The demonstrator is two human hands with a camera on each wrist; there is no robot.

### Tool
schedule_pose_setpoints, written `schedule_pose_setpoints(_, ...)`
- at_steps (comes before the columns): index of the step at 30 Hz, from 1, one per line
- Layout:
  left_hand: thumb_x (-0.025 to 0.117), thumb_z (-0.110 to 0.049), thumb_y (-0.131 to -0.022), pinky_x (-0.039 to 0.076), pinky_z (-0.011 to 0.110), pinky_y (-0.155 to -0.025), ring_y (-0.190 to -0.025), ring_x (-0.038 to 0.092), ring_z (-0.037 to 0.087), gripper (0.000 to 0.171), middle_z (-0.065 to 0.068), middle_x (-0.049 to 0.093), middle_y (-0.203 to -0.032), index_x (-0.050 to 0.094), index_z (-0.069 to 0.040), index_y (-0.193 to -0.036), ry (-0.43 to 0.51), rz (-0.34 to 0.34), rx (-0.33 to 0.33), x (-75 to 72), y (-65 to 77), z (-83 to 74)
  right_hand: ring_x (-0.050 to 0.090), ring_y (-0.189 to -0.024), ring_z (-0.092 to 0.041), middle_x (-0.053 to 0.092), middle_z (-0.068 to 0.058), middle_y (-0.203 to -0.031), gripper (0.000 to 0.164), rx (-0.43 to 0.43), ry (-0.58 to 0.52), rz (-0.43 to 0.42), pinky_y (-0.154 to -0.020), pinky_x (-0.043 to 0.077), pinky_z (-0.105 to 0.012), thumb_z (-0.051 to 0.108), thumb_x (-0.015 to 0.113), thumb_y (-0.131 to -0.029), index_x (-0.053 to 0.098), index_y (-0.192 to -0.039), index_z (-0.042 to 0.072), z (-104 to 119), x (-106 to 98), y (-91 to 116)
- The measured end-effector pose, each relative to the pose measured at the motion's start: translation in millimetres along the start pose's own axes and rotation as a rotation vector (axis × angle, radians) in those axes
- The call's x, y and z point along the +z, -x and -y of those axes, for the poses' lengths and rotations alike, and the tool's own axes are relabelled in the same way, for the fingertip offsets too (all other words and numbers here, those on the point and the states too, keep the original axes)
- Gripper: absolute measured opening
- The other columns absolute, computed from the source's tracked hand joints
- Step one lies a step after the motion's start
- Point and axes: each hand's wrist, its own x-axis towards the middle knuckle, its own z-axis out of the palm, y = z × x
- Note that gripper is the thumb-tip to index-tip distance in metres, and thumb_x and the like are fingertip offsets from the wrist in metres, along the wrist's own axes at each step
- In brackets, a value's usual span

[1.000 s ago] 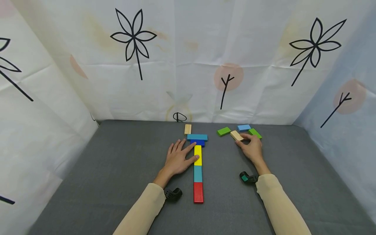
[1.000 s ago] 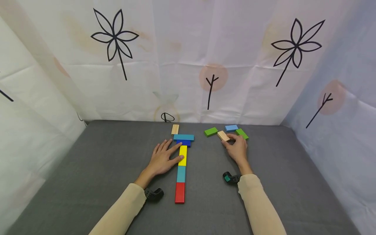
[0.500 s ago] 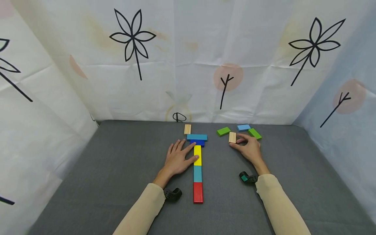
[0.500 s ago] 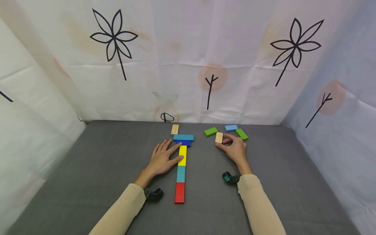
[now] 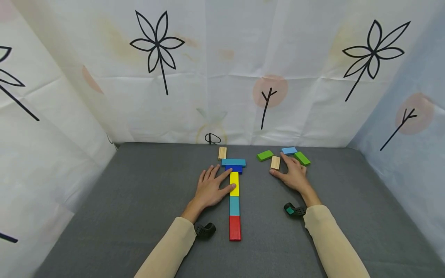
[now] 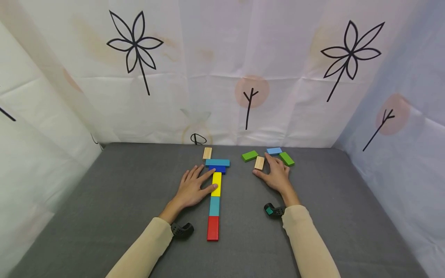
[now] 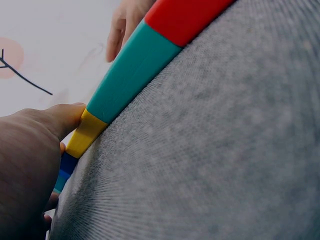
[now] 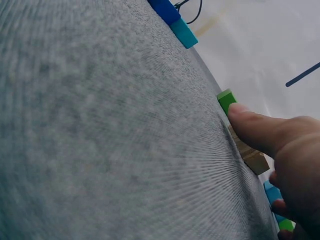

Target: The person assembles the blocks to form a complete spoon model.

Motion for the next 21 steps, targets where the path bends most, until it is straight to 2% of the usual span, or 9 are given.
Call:
schedule_pose_setpoints(3, 0.051, -0.059, -0.100, 0.004, 0.058, -0.121, -0.154, 0.015, 0.037, 0.065, 0.014, 0.026, -0.165, 0.042, -0.030, -0.157, 0.000, -0.002, 0.002, -0.2, -0.1, -0.3, 0.020, -0.145, -0.048, 0.036, -0.028, -0.155, 0.081, -0.022, -0.012, 0.013, -0.107, 0.011, -0.068, 0.038, 0.069, -0.097, 0.030, -0.159, 0.002, -2.0, 1.3, 0.0)
schedule_pose_setpoints(10, 0.052, -0.058, -0.100, 0.004, 0.059, -0.121, -0.153, 0.015, 0.038, 0.064, 0.015, 0.027, -0.165, 0.043, -0.029, -0.157, 0.010, -0.007, 0.006, -1.3, 0.4, -1.4, 0.027, -0.135, -0.053, 0.040, -0.030, -0.150, 0.071, -0.039, -0.010, -0.054, -0.102, 0.016, -0.069, 0.030, 0.074, -0.095, 0.044, -0.151, 0.000, -4.9, 3.3, 0.7)
schedule_pose_setpoints(21, 0.051, -0.059, -0.100, 0.005, 0.059, -0.121, -0.153, 0.015, 0.038, 0.064, 0.015, 0.027, -0.165, 0.043, -0.030, -0.156, -0.001, -0.011, 0.008, 0.9, 0.0, 0.1, 0.032, -0.128, -0.054, 0.040, -0.035, -0.141, 0.067, -0.003, -0.047, -0.046, -0.099, 0.020, -0.071, 0.027, 0.076, -0.093, 0.048, -0.145, -0.004, 3.3, -0.6, 2.5)
